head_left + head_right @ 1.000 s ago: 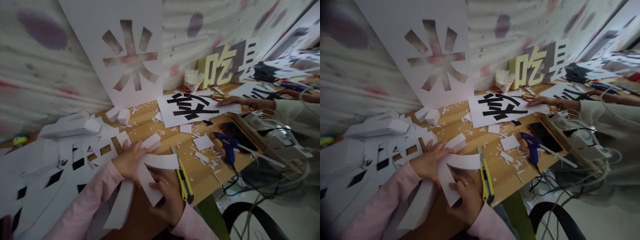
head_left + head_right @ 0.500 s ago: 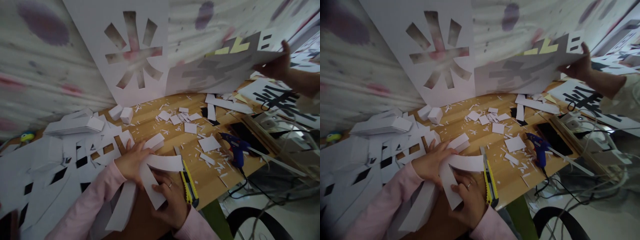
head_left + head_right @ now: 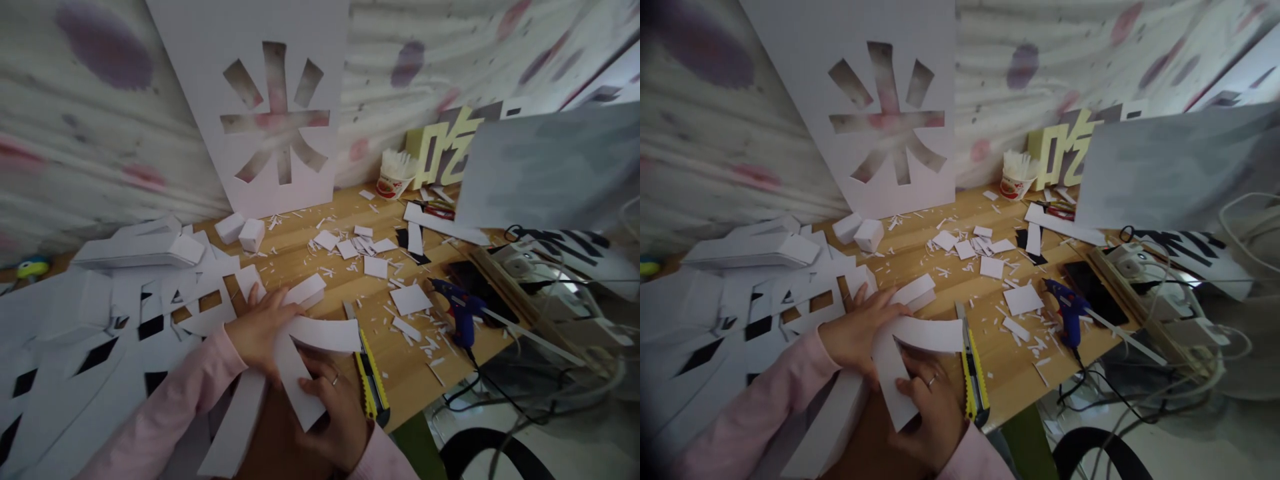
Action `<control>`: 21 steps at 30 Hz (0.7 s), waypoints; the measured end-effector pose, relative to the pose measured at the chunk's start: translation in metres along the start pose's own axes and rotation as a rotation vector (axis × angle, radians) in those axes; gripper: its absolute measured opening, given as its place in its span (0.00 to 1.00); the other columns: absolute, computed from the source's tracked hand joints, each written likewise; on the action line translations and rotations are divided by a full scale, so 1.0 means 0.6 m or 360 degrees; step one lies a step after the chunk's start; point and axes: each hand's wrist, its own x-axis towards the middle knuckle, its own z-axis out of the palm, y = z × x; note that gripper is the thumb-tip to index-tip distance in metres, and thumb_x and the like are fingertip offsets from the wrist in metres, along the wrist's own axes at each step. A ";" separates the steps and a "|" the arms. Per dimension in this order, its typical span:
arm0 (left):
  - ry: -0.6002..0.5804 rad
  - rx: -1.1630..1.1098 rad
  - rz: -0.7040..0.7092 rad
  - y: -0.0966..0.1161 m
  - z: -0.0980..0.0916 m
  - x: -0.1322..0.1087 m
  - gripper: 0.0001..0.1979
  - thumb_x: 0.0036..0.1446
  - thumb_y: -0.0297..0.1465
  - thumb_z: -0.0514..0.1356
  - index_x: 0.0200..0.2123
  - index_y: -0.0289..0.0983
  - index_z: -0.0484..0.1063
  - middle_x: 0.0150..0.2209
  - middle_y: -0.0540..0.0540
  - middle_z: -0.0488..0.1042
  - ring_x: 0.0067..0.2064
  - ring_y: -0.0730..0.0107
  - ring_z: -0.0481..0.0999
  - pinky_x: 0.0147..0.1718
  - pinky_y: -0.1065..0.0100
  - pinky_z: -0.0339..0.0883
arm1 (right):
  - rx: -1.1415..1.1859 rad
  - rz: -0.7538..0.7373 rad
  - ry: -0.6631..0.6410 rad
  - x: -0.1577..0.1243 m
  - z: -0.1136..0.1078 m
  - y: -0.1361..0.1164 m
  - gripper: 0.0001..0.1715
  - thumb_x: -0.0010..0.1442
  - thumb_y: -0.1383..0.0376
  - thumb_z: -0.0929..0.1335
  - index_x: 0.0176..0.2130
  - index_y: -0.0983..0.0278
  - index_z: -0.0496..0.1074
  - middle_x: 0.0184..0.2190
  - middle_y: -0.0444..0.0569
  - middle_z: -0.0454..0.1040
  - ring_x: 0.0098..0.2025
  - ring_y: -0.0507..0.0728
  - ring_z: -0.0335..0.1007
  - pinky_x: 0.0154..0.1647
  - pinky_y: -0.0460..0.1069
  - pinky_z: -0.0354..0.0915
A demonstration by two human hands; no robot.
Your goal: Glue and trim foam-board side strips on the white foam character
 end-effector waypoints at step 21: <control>0.0209 -0.0027 0.0049 -0.021 0.033 0.006 0.55 0.17 0.49 0.71 0.55 0.46 0.62 0.64 0.33 0.52 0.64 0.30 0.51 0.57 0.27 0.22 | -0.0236 -0.0165 0.0066 -0.032 0.047 0.084 0.20 0.53 0.68 0.72 0.45 0.53 0.71 0.49 0.45 0.76 0.47 0.58 0.74 0.43 0.51 0.74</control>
